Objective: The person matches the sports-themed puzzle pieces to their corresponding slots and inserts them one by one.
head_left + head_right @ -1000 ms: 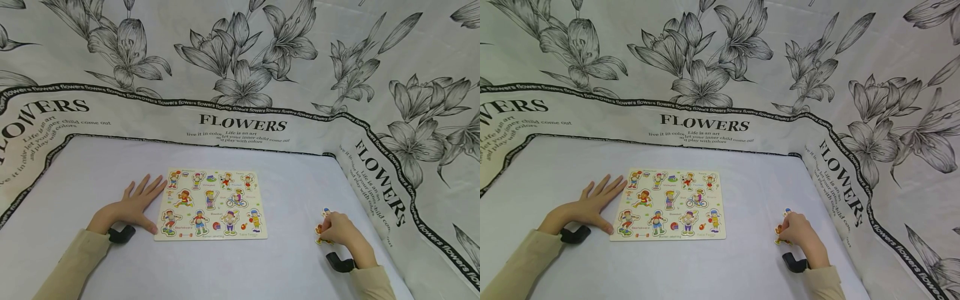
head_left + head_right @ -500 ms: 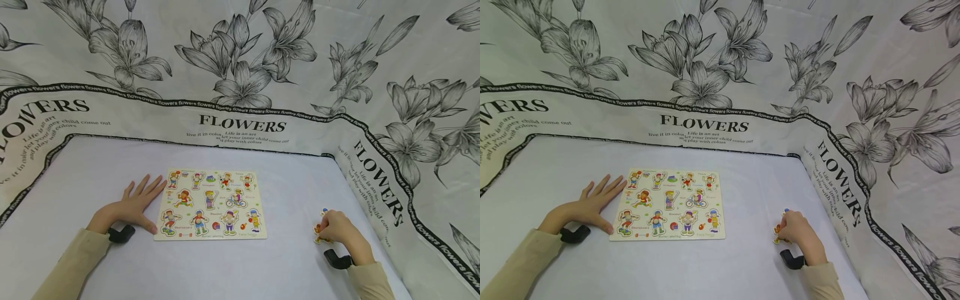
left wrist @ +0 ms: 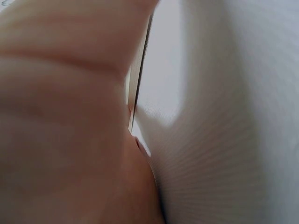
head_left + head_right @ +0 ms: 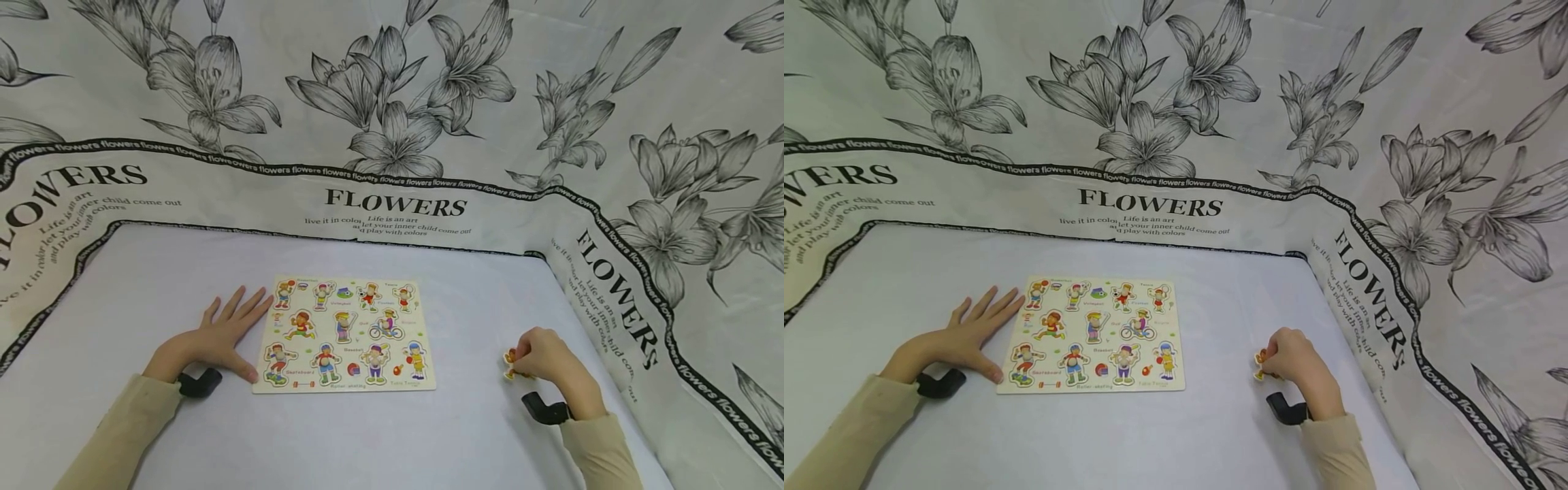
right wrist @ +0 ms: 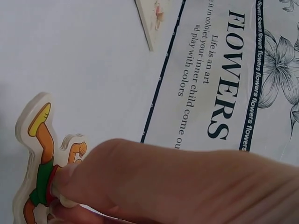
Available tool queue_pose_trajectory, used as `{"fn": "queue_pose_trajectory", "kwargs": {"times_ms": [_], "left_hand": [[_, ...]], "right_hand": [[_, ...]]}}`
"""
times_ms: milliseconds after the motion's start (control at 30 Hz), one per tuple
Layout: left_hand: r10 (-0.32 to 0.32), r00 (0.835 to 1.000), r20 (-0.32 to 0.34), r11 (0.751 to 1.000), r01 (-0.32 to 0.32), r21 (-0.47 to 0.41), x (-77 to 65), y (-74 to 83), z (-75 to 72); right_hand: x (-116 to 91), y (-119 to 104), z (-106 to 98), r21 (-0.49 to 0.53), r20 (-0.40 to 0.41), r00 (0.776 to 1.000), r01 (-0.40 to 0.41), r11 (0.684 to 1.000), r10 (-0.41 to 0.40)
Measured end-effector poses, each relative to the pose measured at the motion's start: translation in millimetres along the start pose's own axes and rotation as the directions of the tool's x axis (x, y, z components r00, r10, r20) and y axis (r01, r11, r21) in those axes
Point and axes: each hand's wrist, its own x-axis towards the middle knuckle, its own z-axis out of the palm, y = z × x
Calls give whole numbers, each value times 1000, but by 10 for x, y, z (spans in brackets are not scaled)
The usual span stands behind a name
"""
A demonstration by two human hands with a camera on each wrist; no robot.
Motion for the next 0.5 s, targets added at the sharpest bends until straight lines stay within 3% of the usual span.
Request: {"fn": "queue_pose_trajectory", "kwargs": {"times_ms": [500], "left_hand": [[41,999,-25,998,-42,-49,-42,37,-25]], "right_hand": [[111,-358,-25,37,-31,997,75,996,-74]]}}
